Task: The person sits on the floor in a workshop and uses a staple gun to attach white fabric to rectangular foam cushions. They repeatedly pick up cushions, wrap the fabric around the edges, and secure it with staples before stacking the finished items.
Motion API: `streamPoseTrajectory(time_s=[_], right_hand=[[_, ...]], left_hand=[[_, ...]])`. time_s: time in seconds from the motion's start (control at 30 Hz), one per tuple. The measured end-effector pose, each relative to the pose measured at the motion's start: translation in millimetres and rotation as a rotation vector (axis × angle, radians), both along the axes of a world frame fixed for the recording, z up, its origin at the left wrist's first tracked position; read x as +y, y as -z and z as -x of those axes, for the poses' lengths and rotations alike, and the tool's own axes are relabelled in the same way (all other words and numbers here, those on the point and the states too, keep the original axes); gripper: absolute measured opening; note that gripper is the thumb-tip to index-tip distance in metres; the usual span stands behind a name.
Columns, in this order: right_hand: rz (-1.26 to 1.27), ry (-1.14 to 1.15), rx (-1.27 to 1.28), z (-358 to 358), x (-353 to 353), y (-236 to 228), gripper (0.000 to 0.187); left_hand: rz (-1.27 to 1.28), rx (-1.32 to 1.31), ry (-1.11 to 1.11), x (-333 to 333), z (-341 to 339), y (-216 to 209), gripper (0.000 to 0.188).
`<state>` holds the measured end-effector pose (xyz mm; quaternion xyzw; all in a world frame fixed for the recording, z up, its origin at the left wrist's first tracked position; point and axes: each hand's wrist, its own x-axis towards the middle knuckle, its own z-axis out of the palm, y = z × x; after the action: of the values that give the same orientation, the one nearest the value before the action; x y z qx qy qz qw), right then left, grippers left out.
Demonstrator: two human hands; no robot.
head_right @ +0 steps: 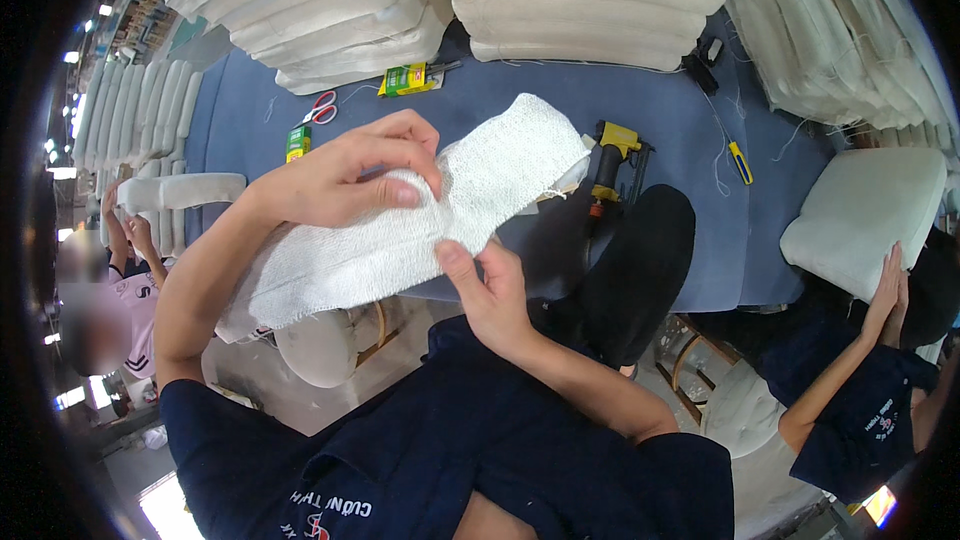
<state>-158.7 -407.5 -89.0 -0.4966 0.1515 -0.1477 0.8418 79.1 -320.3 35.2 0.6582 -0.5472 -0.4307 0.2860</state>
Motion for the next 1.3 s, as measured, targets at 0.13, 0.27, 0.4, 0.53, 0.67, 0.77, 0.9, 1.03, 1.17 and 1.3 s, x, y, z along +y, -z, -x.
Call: streamPoseTrajectory(time_s=[0.13,0.27,0.4,0.53,0.67,0.77,0.9,1.03,1.17,1.3], right_hand=[[0.027,0.021,0.040,-9.1,-2.9,0.7,0.031],[0.140,0.091,-0.014,-30.0,4.0,7.4,0.025],[0.315,0.197,-0.014,-55.8,-2.0,-6.8,0.022],[0.521,0.340,-0.083,-78.5,-1.7,9.6,0.022],[0.568,0.345,-0.103,-89.8,-7.5,15.6,0.023],[0.617,0.371,-0.117,-93.0,-11.7,13.6,0.022],[0.718,0.483,-0.132,-102.9,-7.8,10.5,0.019],[0.737,0.451,-0.167,-105.5,-12.8,10.8,0.015],[0.673,0.112,-0.162,-92.0,-40.1,13.8,0.017],[0.673,-0.110,0.139,-58.0,-103.9,74.6,0.016]], left_hand=[[0.017,-0.026,-0.046,-3.7,-6.5,-0.7,0.025],[0.076,-0.321,0.014,-0.8,-6.8,-20.0,0.041],[0.043,-0.929,0.033,19.4,32.6,-43.8,0.078],[0.082,-1.189,-0.089,30.2,38.6,-16.7,0.099],[0.102,-1.234,-0.103,33.2,33.8,-12.4,0.096],[0.124,-1.124,-0.125,28.2,33.1,-21.3,0.084],[0.091,-1.060,-0.157,16.0,31.6,-39.0,0.061],[0.171,-1.143,-0.265,-4.6,29.6,-5.5,0.048],[0.239,-1.261,-0.308,-1.0,27.2,10.5,0.040],[0.282,-1.282,-0.343,7.6,26.1,9.1,0.038]])
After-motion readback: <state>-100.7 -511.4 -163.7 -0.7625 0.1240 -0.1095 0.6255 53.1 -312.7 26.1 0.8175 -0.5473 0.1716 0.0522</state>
